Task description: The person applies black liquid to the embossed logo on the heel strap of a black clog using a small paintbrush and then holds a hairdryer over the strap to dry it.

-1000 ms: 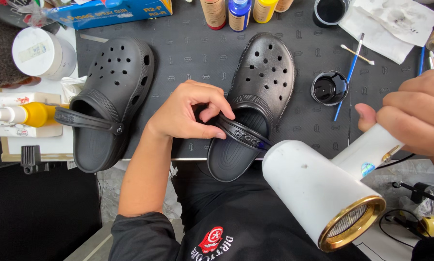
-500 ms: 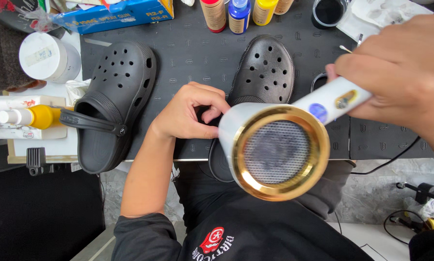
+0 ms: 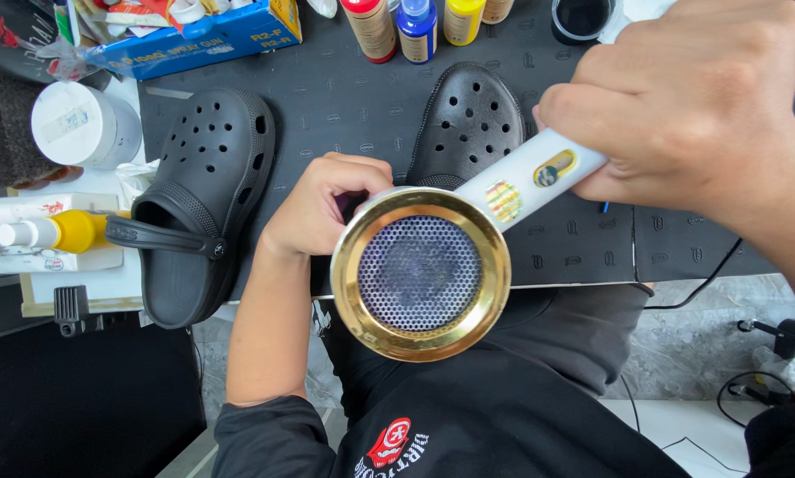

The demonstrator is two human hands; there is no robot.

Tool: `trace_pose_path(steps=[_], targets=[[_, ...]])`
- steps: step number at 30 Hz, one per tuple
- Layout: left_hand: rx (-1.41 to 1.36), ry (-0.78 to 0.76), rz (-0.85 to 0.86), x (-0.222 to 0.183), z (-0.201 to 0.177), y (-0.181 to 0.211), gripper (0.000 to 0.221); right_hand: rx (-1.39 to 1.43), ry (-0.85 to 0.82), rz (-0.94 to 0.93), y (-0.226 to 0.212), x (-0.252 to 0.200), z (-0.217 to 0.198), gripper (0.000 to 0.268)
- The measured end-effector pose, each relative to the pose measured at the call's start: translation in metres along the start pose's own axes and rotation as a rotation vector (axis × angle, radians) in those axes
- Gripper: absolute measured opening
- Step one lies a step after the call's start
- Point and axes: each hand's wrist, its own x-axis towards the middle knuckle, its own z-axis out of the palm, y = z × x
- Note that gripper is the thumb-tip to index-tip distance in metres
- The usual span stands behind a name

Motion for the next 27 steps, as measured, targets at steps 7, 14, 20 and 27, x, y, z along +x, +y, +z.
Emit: trace_pose_path(steps=[7,14,20,27], targets=[[-0.018,0.041,0.000,-0.006,-0.011,0.001,0.026,-0.071,0.036,-0.043,-0.002,0.010,-0.003,0.026],[-0.169,0.290,0.041,-0.006,-0.007,-0.003,0.015,-0.122,0.001,-0.044,-0.003,0.009,-0.008,0.036],[-0.159,0.259,0.066,-0.005,-0.004,-0.003,0.016,0.129,0.010,-0.028,0.009,-0.047,-0.006,0.022],[-0.019,-0.003,0.110,0.002,-0.005,0.013,0.035,0.175,0.081,0.003,0.001,-0.109,0.010,0.026]])
